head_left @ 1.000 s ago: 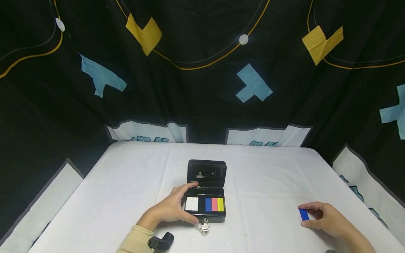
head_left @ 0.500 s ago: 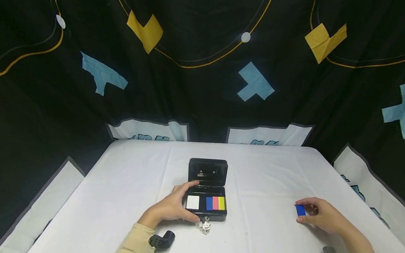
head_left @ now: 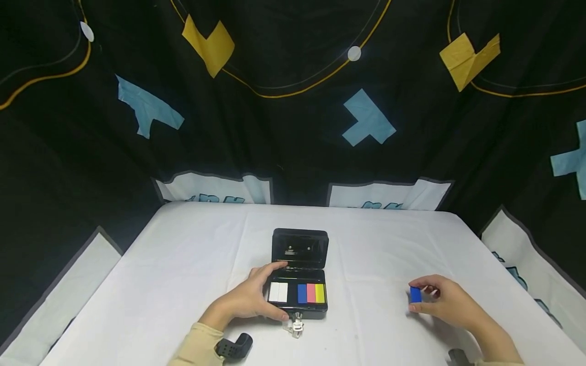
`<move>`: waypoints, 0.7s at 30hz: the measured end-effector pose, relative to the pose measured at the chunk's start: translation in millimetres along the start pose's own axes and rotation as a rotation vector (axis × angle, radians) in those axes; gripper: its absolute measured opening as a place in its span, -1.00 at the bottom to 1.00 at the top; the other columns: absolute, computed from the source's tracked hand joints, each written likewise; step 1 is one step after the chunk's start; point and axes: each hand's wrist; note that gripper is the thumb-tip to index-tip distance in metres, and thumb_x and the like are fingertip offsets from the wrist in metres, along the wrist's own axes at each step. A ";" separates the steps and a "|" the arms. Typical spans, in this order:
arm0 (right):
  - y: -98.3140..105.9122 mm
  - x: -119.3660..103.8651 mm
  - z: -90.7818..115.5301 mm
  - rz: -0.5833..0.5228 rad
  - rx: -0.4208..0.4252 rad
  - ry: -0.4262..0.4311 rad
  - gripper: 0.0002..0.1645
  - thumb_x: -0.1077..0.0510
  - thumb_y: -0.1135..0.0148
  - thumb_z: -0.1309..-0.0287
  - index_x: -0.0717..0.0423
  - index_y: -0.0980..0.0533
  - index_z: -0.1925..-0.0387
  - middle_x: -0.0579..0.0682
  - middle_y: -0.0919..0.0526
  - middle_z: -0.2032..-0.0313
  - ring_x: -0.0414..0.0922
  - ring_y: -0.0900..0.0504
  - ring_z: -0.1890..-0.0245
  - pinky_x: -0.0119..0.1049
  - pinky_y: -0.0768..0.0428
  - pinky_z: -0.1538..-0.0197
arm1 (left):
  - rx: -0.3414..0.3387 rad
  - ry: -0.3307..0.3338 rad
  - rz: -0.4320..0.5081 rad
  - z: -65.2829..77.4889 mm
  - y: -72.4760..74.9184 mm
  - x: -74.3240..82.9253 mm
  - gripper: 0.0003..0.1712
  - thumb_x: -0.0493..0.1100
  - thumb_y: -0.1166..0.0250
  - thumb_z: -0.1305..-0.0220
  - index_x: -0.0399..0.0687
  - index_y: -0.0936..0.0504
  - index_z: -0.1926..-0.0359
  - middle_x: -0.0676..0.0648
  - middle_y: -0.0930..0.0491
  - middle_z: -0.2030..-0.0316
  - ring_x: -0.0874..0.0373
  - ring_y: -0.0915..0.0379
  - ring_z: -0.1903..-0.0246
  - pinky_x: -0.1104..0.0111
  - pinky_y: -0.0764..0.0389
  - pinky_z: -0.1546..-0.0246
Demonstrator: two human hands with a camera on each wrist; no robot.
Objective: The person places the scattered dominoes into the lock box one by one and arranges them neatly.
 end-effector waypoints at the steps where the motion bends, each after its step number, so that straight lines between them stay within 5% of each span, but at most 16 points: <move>1: -2.2 -4.1 -0.8 -0.009 0.000 0.015 -0.27 -0.14 -0.64 0.16 0.12 -0.64 -0.05 -0.02 -0.59 0.17 -0.03 -0.48 0.15 -0.13 -0.57 0.12 | -0.002 -0.003 0.004 0.0 0.2 0.0 0.35 0.09 -0.75 0.41 0.29 -0.24 -0.50 -0.19 -0.23 -0.30 -0.11 -0.17 -0.27 -0.32 -0.21 -0.24; 10: -24.3 -46.4 -13.7 -0.074 -0.004 0.174 -0.39 -0.06 -0.64 0.12 0.09 -0.66 0.02 -0.09 -0.60 0.20 -0.06 -0.48 0.15 -0.12 -0.52 0.10 | -0.008 -0.020 0.008 -0.2 0.4 -0.7 0.35 0.09 -0.75 0.39 0.25 -0.23 -0.50 -0.18 -0.23 -0.32 -0.10 -0.13 -0.29 -0.31 -0.18 -0.26; 21: -51.5 -94.3 -24.2 -0.052 0.001 0.220 -0.41 -0.03 -0.68 0.19 0.07 -0.68 0.08 -0.17 -0.61 0.18 -0.10 -0.51 0.12 -0.05 -0.54 -0.01 | -0.009 -0.016 0.003 -1.0 0.0 -1.9 0.35 0.09 -0.75 0.39 0.27 -0.23 -0.50 -0.17 -0.25 -0.29 -0.09 -0.16 -0.26 -0.30 -0.22 -0.25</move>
Point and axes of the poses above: each hand's wrist, its own z-axis away from the middle knuckle, its own y-axis out of the back of the hand, x = y × z
